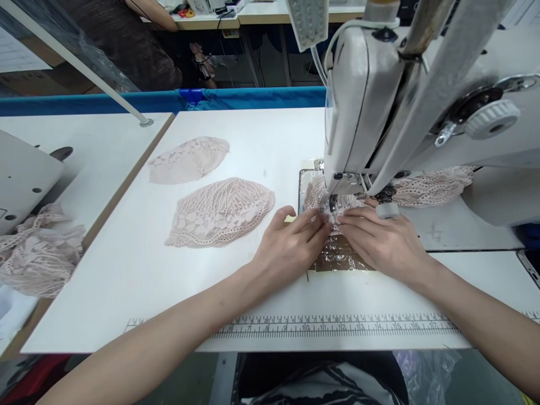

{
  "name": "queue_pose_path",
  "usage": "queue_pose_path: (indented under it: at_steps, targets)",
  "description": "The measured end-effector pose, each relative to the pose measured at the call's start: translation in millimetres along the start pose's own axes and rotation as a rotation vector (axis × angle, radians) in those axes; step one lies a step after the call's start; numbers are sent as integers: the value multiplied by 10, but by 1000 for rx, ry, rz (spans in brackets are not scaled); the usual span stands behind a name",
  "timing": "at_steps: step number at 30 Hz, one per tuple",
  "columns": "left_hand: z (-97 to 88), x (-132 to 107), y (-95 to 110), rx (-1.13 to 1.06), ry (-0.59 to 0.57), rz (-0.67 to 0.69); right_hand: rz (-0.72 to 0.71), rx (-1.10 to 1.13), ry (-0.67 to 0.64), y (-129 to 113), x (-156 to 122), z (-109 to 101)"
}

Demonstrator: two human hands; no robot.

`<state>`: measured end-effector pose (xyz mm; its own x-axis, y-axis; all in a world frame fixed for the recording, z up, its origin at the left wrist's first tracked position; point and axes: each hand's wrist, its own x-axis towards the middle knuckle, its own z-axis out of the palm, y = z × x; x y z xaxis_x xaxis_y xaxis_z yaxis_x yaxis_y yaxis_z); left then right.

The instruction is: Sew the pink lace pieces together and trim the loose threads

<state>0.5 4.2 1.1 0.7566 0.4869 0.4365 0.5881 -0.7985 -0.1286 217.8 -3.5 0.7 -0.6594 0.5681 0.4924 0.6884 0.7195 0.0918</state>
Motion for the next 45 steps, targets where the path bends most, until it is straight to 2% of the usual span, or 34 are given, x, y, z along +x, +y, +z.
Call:
queue_pose_path:
  at_steps: [7,15,28,36,45]
  targets:
    - [21,31,-36,-83,-45,-55,53,13,-2,29,-4,48]
    - [28,-20,-30,26,-1,22,-5,-22,20,-25,-23,-26]
    - [34,43,-66,-12,3,-23,9,-52,0,15,-24,13]
    - [103,88,-123,59,62,-12,40,-60,-6,49,-32,76]
    - [126,95,-137,43,46,-33,66,-74,-23,76,-33,118]
